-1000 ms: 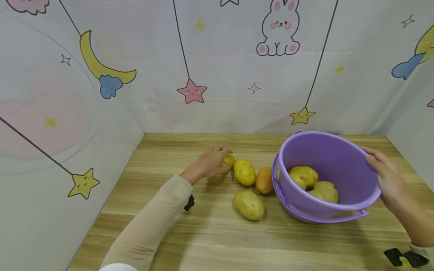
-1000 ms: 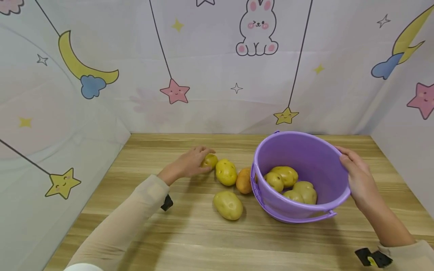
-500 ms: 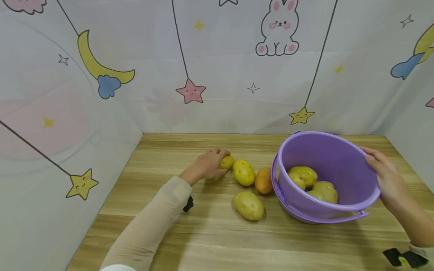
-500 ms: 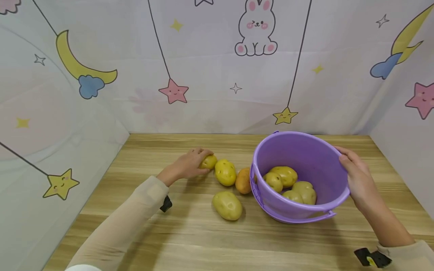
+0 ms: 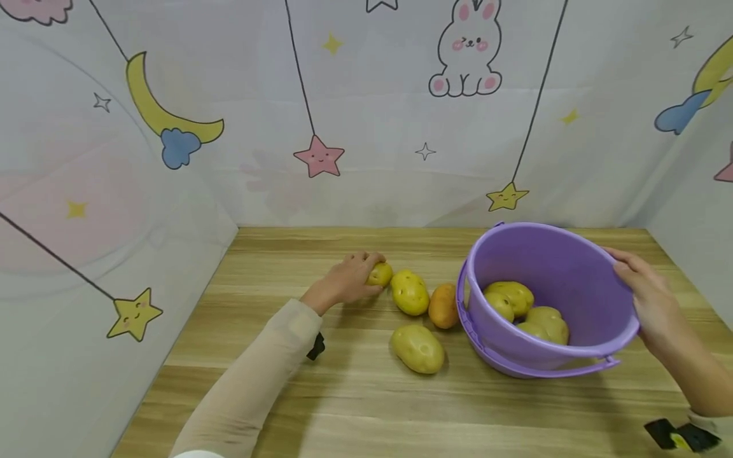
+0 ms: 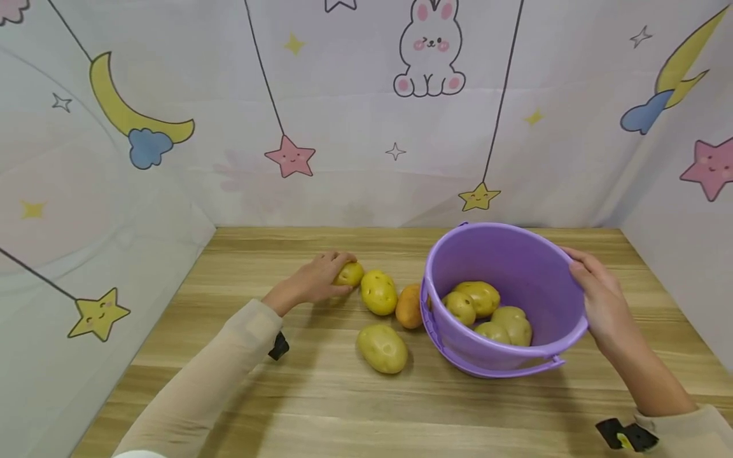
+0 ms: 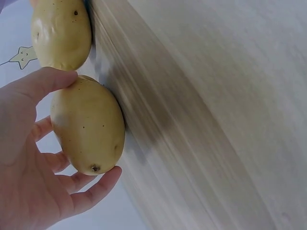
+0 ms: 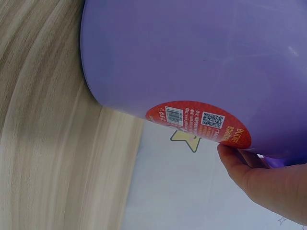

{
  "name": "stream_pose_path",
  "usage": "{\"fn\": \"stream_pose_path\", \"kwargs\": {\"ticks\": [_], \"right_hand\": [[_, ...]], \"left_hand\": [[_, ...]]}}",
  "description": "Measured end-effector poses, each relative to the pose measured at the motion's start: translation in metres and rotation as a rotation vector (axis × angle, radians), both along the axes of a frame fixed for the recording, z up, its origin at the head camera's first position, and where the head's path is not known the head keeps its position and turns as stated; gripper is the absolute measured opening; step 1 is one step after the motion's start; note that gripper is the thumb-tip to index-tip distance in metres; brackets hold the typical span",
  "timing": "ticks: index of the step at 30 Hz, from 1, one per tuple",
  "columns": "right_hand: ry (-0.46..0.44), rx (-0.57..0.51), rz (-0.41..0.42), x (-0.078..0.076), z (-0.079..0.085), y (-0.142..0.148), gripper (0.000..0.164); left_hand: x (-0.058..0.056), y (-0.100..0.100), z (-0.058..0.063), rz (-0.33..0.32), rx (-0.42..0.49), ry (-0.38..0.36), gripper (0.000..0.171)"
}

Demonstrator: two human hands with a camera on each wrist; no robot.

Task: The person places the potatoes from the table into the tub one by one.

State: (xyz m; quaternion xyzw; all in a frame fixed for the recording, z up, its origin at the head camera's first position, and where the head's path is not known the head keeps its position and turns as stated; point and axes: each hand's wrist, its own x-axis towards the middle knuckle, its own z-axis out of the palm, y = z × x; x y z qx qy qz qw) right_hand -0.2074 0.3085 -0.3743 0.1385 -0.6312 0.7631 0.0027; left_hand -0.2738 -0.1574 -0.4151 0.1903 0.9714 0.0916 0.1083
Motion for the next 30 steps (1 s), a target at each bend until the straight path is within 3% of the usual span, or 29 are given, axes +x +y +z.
{"fn": "stream_pose_path", "kwargs": {"ticks": [11, 30], "right_hand": [[-0.012, 0.002, -0.003, 0.001, 0.000, -0.002, 0.040], [-0.021, -0.028, -0.012, 0.001, 0.002, -0.003, 0.042]], "left_hand": [[0.001, -0.006, -0.002, 0.014, 0.032, -0.024, 0.061], [0.001, -0.016, 0.012, -0.005, 0.082, 0.025, 0.062]]}}
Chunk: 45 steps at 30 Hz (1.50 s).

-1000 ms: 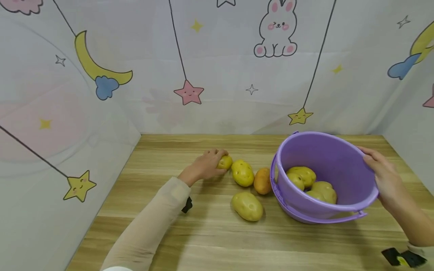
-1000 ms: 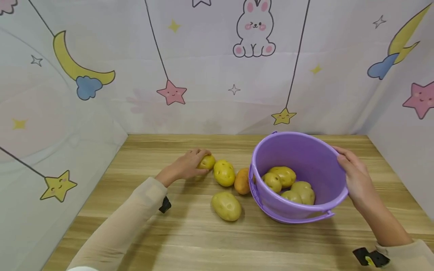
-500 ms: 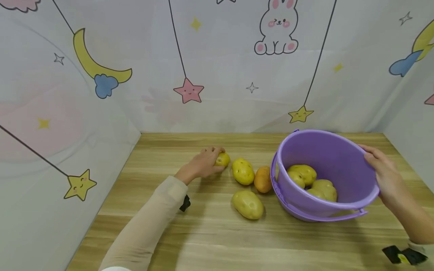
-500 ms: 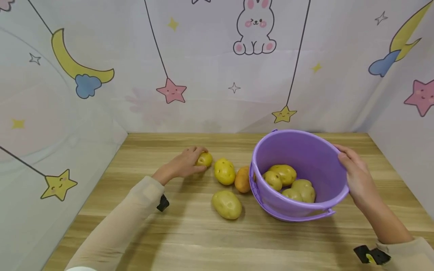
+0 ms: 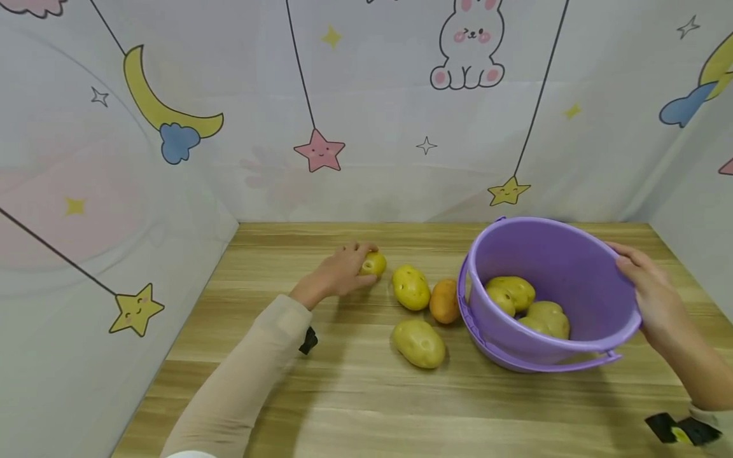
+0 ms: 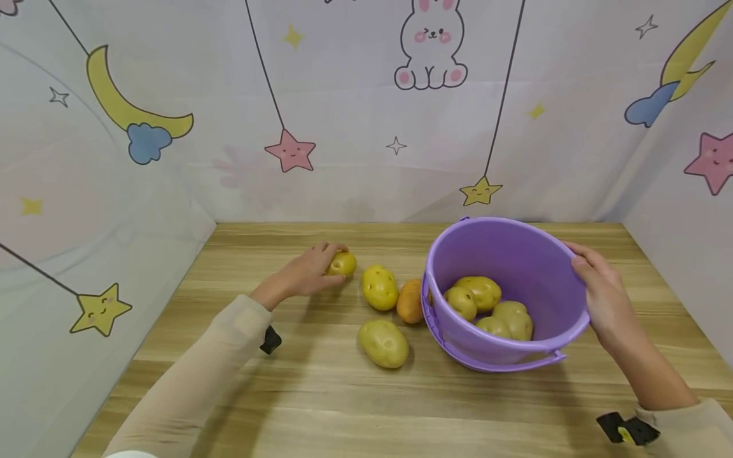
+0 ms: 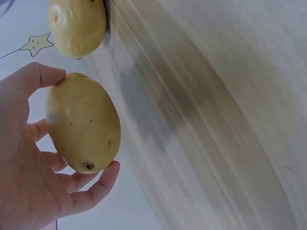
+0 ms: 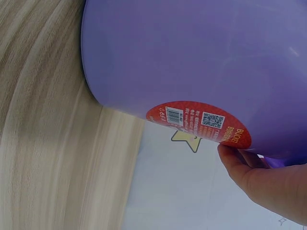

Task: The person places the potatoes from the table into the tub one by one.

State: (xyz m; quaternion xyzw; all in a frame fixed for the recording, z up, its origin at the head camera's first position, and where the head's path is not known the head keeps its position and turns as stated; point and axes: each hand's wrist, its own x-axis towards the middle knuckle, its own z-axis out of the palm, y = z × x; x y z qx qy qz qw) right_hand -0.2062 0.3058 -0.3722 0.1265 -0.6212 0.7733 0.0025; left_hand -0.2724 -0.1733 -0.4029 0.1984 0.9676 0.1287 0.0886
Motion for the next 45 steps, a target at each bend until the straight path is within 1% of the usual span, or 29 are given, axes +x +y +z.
{"fn": "stream_pose_path", "kwargs": {"ticks": [5, 9, 14, 22, 27, 35, 40, 45], "right_hand": [[0.003, -0.001, 0.004, 0.000, 0.000, 0.000, 0.042], [0.009, 0.002, 0.006, 0.000, 0.000, 0.001, 0.042], [-0.001, 0.013, 0.007, 0.000, 0.000, 0.001, 0.041], [0.001, -0.007, 0.012, 0.000, -0.001, 0.000, 0.042], [0.000, 0.003, 0.006, 0.000, 0.000, 0.001, 0.041], [0.003, 0.010, 0.002, 0.001, -0.001, 0.001, 0.040], [0.013, 0.035, -0.015, 0.002, -0.001, 0.001, 0.039], [0.010, 0.036, -0.016, 0.002, -0.001, 0.001, 0.040]], "left_hand": [[0.000, -0.001, 0.004, -0.002, 0.014, 0.006, 0.062], [0.000, 0.001, 0.010, -0.010, 0.037, 0.017, 0.061], [0.001, 0.003, 0.017, -0.018, 0.035, 0.027, 0.060], [0.002, 0.007, 0.025, -0.050, 0.051, 0.053, 0.059], [0.002, 0.011, 0.029, -0.070, 0.057, 0.068, 0.059], [0.005, 0.024, 0.043, -0.133, 0.051, 0.125, 0.058], [0.011, 0.035, 0.054, -0.155, 0.045, 0.131, 0.060], [0.015, 0.045, 0.063, -0.177, 0.045, 0.144, 0.061]]}}
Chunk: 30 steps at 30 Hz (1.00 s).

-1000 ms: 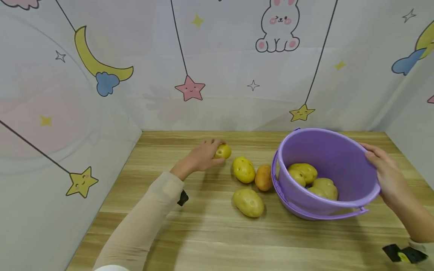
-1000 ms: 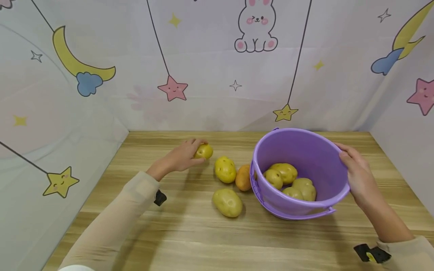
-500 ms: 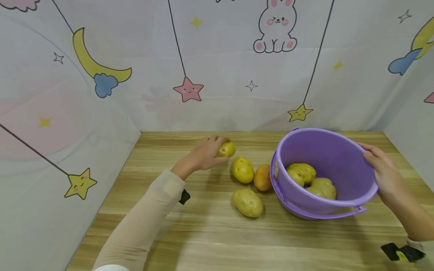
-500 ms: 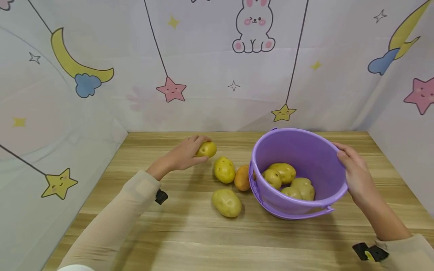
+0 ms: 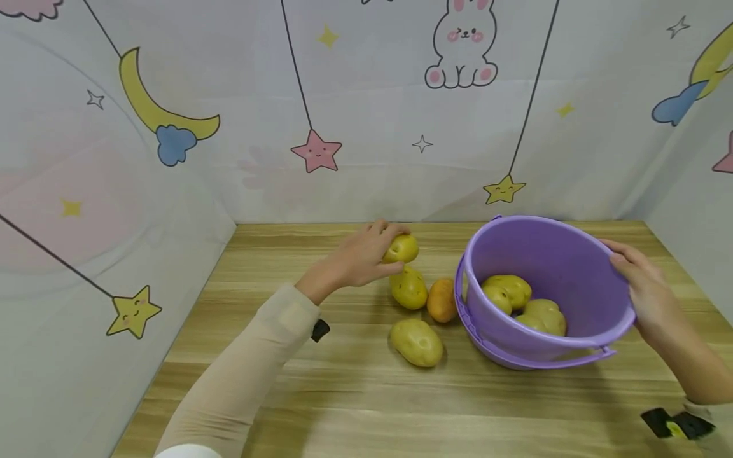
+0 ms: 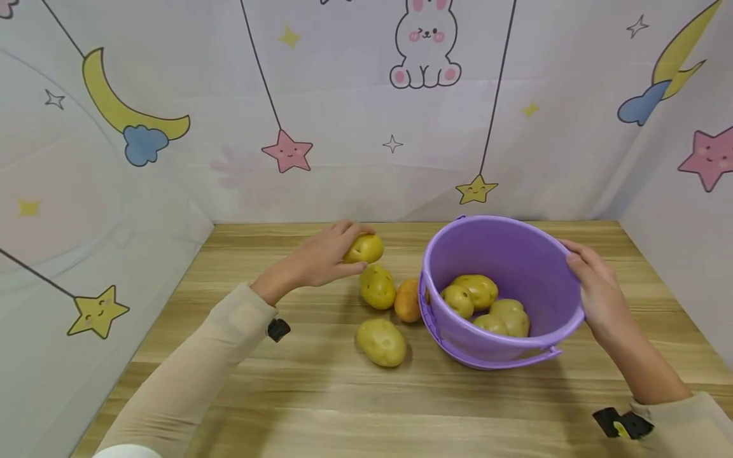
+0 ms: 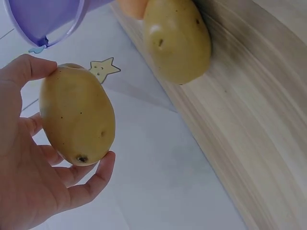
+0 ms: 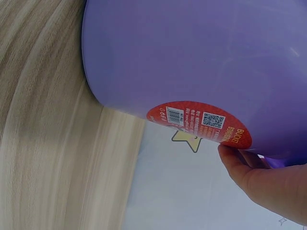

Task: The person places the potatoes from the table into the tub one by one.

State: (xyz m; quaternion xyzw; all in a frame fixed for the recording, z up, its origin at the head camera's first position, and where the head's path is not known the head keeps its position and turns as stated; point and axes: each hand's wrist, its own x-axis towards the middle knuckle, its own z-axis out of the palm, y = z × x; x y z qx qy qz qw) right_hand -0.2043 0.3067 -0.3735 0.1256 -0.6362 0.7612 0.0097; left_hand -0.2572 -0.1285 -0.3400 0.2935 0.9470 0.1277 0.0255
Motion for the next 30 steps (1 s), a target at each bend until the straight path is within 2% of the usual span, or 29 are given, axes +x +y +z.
{"fn": "stream_pose_path", "kwargs": {"ticks": [12, 24, 30], "right_hand": [[0.007, -0.026, 0.016, 0.003, 0.000, -0.003, 0.040], [-0.018, -0.003, 0.007, 0.007, 0.000, 0.001, 0.040], [-0.002, -0.029, 0.025, 0.005, 0.001, -0.002, 0.042]], "left_hand": [[0.009, 0.014, 0.020, -0.093, -0.002, 0.082, 0.060], [0.021, 0.033, 0.045, -0.147, -0.040, 0.114, 0.061], [0.027, 0.045, 0.059, -0.197, -0.054, 0.167, 0.062]]}}
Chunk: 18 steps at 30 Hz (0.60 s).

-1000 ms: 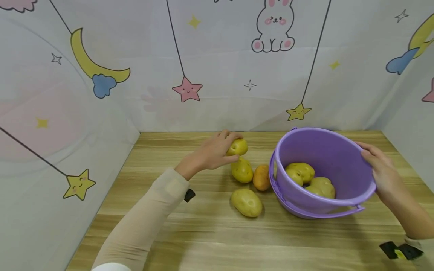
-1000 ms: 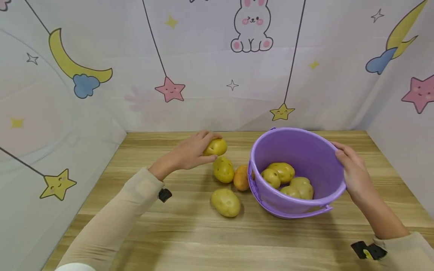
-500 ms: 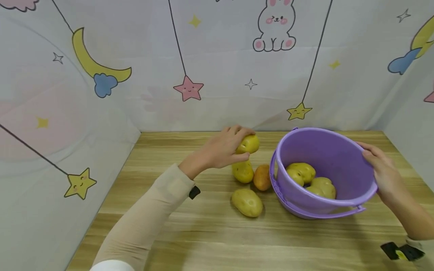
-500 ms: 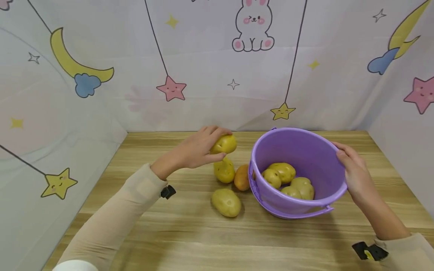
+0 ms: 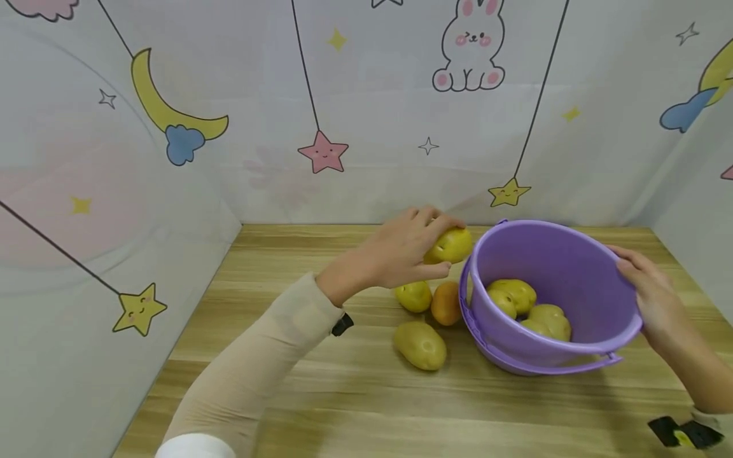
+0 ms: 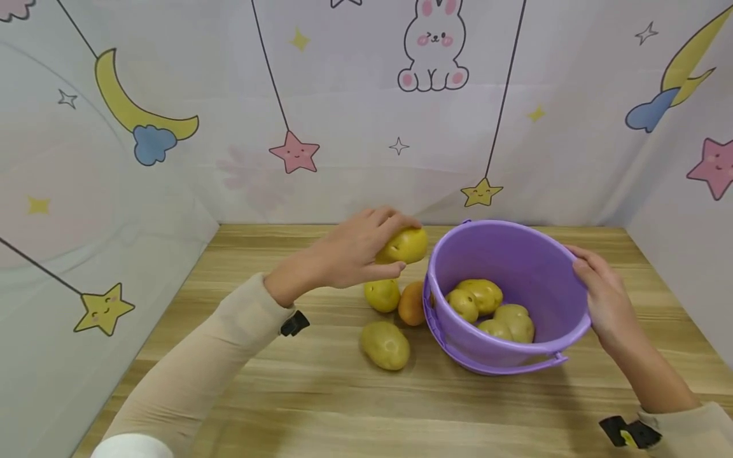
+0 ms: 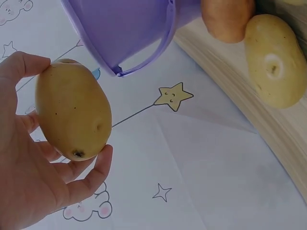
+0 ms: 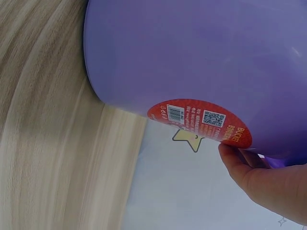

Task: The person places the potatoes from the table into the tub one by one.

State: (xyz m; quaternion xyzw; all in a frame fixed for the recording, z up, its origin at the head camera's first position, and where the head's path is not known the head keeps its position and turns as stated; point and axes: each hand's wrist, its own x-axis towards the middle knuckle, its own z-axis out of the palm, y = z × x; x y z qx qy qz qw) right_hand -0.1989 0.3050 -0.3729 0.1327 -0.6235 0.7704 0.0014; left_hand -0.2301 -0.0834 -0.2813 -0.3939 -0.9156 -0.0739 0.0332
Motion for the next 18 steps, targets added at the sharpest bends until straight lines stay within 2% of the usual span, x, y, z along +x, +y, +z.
{"fn": "stream_pose_path", "kwargs": {"ticks": [3, 9, 14, 18], "right_hand": [[-0.003, -0.002, 0.002, -0.003, 0.000, 0.001, 0.042], [-0.010, -0.030, 0.018, -0.010, 0.000, 0.002, 0.042], [-0.016, -0.031, 0.026, -0.014, -0.002, 0.003, 0.042], [-0.014, -0.025, 0.028, -0.018, -0.004, 0.005, 0.041]], "left_hand": [[0.001, 0.009, 0.006, -0.025, 0.005, 0.018, 0.061], [0.003, 0.026, 0.014, -0.057, 0.001, -0.002, 0.062], [0.005, 0.038, 0.017, -0.090, 0.002, -0.002, 0.062], [0.006, 0.046, 0.018, -0.123, 0.039, -0.007, 0.060]]}}
